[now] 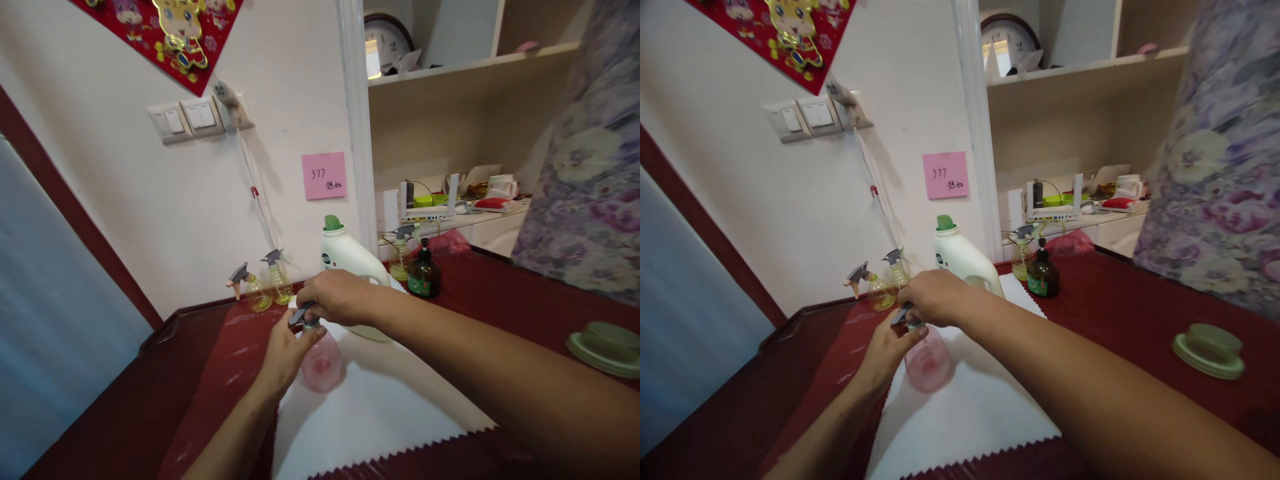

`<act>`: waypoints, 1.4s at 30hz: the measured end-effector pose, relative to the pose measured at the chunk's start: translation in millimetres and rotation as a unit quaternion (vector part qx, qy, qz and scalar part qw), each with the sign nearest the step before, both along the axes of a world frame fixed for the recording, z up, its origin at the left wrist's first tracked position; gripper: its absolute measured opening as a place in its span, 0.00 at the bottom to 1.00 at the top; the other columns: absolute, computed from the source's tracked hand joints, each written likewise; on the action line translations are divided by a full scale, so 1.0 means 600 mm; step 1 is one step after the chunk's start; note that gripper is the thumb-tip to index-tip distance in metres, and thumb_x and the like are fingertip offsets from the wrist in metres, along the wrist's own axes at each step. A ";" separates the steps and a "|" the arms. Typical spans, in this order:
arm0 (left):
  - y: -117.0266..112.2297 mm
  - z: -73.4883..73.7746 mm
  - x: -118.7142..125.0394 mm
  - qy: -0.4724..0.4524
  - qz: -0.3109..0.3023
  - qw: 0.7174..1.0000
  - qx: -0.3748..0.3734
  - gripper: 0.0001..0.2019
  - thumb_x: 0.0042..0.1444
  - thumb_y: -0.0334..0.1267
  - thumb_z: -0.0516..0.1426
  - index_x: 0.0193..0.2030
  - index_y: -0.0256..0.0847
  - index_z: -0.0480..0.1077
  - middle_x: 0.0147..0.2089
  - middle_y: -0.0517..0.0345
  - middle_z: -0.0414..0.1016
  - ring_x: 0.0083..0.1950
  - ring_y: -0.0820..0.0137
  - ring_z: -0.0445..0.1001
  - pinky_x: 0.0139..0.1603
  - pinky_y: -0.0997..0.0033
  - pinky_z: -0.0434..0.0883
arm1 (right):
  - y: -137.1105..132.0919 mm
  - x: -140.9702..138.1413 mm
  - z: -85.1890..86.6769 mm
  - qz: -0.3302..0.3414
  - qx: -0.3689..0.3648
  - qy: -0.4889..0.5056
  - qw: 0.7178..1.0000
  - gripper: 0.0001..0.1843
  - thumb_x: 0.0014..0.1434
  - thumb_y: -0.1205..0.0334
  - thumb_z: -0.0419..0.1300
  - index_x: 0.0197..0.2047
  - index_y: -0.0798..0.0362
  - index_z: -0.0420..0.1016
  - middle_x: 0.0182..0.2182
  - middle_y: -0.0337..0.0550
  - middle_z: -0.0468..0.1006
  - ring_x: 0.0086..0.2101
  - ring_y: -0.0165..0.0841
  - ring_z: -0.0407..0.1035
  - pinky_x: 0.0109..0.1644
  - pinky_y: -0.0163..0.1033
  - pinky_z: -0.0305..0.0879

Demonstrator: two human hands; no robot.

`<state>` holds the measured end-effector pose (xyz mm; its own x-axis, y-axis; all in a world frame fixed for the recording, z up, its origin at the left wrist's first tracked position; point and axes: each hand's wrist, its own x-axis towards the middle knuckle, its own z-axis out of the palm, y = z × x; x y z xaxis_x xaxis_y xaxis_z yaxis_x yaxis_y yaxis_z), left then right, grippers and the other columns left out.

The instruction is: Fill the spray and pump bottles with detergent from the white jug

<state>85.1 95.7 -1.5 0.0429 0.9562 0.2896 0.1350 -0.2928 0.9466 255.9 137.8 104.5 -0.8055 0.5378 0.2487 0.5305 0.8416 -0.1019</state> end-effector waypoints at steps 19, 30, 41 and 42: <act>0.002 0.009 0.003 0.011 0.004 1.000 0.004 0.20 0.50 0.42 0.71 0.47 0.40 0.73 0.46 0.54 0.77 0.48 0.60 0.74 0.51 0.63 0.68 | 0.005 0.006 -0.006 0.013 0.004 0.021 1.000 0.08 0.62 0.62 0.64 0.44 0.45 0.83 0.41 0.40 0.85 0.39 0.34 0.75 0.33 0.36 0.51; 0.004 0.014 -0.022 -0.001 -0.104 0.994 -0.043 0.21 0.55 0.47 0.68 0.52 0.40 0.76 0.50 0.49 0.79 0.55 0.56 0.74 0.57 0.59 0.68 | 0.003 0.008 -0.006 0.012 0.006 0.019 1.000 0.07 0.63 0.61 0.64 0.44 0.46 0.82 0.41 0.40 0.85 0.40 0.35 0.75 0.33 0.37 0.50; 0.004 0.019 -0.007 0.001 -0.034 0.999 -0.015 0.21 0.50 0.46 0.71 0.47 0.40 0.75 0.46 0.52 0.79 0.50 0.58 0.75 0.52 0.62 0.71 | 0.000 0.013 0.000 -0.002 0.002 0.011 1.000 0.08 0.63 0.59 0.63 0.45 0.45 0.82 0.42 0.41 0.85 0.40 0.35 0.75 0.33 0.37 0.51; 0.005 0.018 -0.011 0.003 -0.047 0.999 -0.017 0.19 0.51 0.46 0.70 0.46 0.40 0.76 0.45 0.52 0.79 0.50 0.58 0.75 0.52 0.61 0.70 | 0.000 0.013 0.000 -0.003 0.004 0.011 1.000 0.08 0.63 0.59 0.63 0.45 0.45 0.82 0.42 0.40 0.85 0.40 0.35 0.75 0.33 0.37 0.50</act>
